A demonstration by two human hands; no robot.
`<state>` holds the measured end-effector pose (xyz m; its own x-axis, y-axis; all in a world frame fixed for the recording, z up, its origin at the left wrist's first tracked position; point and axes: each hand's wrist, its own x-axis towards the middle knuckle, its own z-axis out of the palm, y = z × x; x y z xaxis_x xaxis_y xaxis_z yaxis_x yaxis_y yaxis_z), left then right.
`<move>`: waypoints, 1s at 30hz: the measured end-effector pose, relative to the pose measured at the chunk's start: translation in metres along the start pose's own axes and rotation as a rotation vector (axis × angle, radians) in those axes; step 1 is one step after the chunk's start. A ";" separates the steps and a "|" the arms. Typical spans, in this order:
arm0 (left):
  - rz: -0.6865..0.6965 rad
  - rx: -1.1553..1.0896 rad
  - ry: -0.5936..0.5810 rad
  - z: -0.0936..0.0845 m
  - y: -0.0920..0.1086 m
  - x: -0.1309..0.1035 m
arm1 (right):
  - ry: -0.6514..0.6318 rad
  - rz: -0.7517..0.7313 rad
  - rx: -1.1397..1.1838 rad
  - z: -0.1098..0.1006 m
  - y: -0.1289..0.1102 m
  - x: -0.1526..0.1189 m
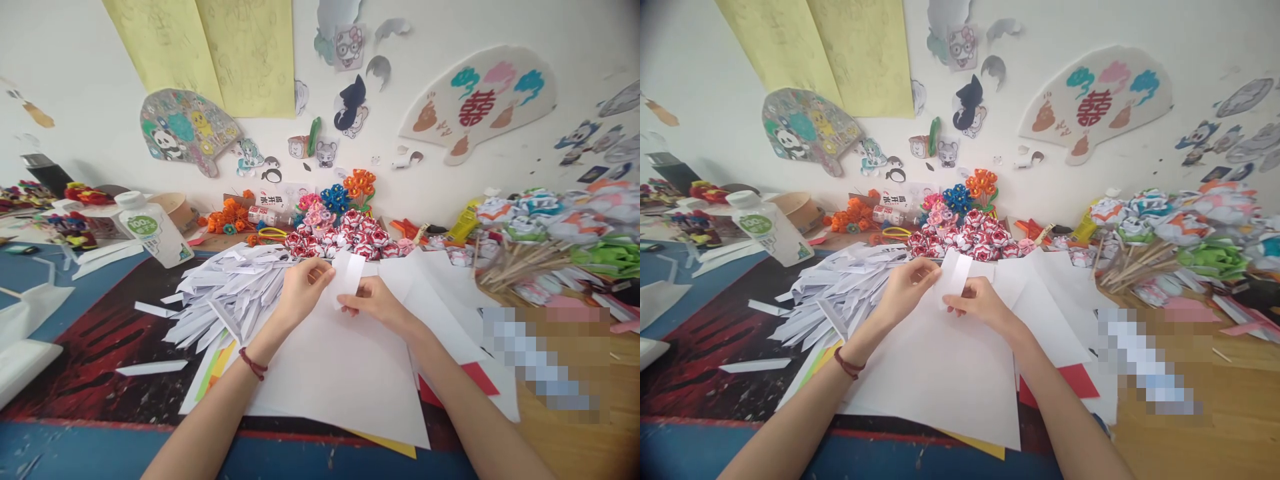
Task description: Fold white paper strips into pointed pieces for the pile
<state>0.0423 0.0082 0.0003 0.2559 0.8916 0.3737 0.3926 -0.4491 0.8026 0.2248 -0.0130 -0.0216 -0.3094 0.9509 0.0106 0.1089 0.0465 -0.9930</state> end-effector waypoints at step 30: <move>0.461 0.575 0.023 0.013 -0.010 -0.014 | 0.132 -0.049 -0.029 0.002 0.006 0.006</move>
<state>0.0460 -0.0008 -0.0185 0.4906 0.6032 0.6288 0.6523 -0.7327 0.1940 0.2217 -0.0075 -0.0275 -0.1887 0.9791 0.0758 0.1246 0.1004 -0.9871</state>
